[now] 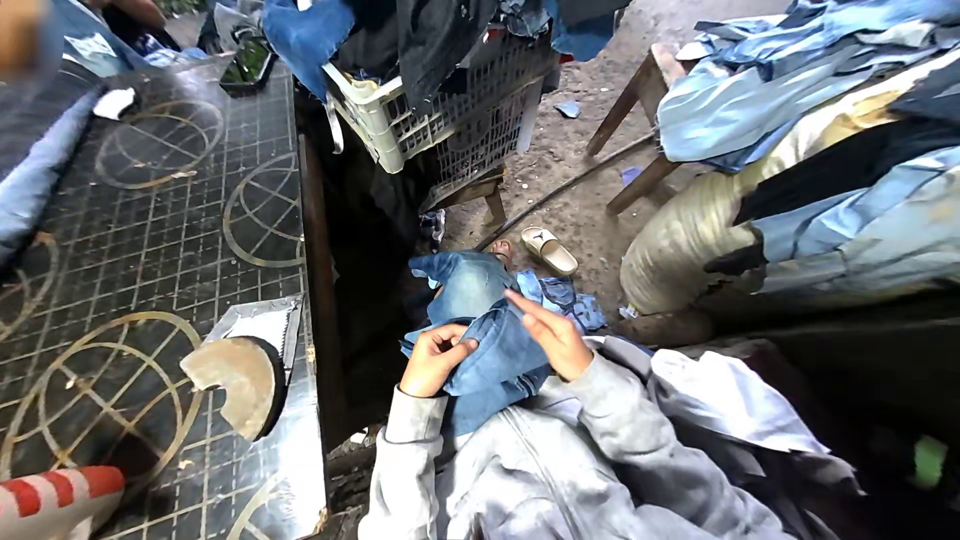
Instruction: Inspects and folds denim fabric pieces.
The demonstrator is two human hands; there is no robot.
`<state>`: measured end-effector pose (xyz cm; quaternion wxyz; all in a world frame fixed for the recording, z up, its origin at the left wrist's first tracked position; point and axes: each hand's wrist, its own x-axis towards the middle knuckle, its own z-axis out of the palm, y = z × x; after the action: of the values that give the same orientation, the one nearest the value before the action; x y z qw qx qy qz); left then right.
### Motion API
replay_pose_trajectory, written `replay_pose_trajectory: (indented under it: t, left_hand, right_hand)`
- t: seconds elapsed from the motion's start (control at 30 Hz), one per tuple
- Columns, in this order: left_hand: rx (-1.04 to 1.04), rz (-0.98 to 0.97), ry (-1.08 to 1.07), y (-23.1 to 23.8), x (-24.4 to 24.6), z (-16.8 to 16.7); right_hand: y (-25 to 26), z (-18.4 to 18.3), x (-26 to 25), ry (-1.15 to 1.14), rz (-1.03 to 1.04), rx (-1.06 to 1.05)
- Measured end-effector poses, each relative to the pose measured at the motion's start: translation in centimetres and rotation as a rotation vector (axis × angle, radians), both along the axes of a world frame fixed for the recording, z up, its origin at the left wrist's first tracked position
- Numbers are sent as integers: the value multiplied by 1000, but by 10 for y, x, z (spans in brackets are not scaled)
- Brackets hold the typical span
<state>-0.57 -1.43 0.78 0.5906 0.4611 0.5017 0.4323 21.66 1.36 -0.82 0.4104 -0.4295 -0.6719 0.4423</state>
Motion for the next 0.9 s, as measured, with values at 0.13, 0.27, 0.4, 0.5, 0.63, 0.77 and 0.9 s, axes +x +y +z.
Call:
replay_pose_trajectory:
  t: [0.13,0.27,0.4,0.5,0.63,0.77,0.9]
  left_hand:
    - [-66,25,46,2,1,-6]
    - [-92,24,60,3,2,-9]
    - [-117,30,70,3,2,-9]
    - [-126,26,70,4,-1,-10]
    - [-144,39,58,4,-6,-12]
    - [-138,77,57,3,-7,-14]
    - [63,36,259,3,-2,-21]
  right_hand:
    - [14,5,15,-207,37,-122]
    - [12,-1,4,-434,195,-110]
    - [27,-28,4,-410,179,53]
    - [44,-30,13,-253,282,59]
    - [71,-28,33,-180,192,22]
    - [81,-17,46,-173,2,-207]
    - [56,-24,20,-209,8,-265]
